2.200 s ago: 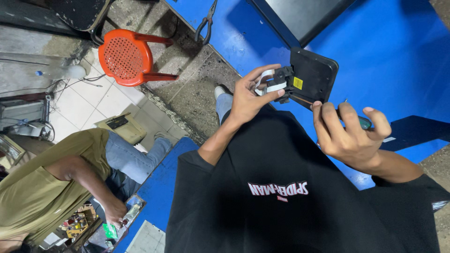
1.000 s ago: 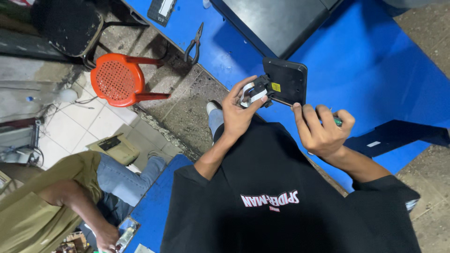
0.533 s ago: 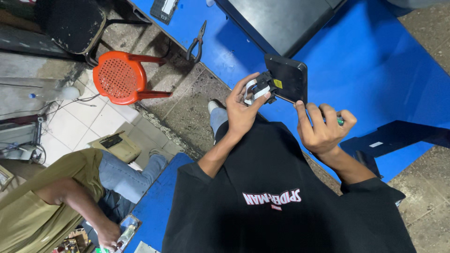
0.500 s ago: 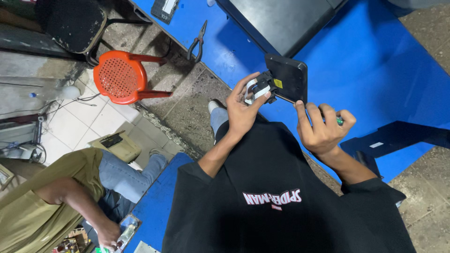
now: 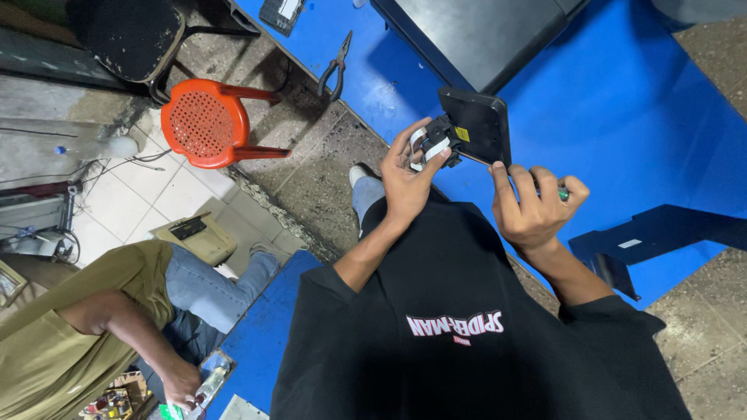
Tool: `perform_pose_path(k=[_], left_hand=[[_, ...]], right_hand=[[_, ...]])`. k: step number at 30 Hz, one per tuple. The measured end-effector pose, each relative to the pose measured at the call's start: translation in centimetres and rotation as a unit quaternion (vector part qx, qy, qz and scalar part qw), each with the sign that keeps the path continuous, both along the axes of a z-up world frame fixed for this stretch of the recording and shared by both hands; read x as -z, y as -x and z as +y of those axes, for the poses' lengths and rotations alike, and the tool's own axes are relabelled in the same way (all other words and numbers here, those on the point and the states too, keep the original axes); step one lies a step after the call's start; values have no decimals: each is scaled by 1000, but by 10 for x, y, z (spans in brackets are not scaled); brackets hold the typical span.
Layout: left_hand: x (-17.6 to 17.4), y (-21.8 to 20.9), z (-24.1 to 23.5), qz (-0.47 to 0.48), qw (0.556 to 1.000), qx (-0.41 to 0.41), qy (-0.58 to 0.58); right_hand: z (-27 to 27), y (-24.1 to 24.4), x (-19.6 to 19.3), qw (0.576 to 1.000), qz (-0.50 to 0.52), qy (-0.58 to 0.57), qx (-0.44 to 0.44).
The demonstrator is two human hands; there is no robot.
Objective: The person uses a screwdriver to remove screws from a small black electronic device, detaches a ribbon cable, and manipulates internal components. The person repeatedly opens and closes the device casing while adjusting the cable and internal parts.
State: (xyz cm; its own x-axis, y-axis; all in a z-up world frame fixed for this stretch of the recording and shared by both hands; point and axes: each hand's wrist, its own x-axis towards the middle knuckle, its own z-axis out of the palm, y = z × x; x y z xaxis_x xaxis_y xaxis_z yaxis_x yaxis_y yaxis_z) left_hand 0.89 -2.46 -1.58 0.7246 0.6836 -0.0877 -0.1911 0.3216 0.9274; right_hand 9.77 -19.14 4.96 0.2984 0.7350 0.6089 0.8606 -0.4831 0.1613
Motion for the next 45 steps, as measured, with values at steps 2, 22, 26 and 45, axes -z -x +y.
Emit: perform_pose_path(k=[2, 22, 26, 45], left_hand=[[1, -1, 0, 0, 1000, 1, 3], [21, -2, -2, 25, 999, 8, -35], [21, -1, -2, 61, 997, 5, -51], [-36, 17, -8, 73, 967, 37, -240]], right_hand=[[-1, 0, 2, 1000, 3, 1, 2], [1, 6, -2, 996, 68, 50, 24], [-7, 10, -8, 996, 74, 49, 29], [-22, -9, -19, 1000, 10, 2, 19]])
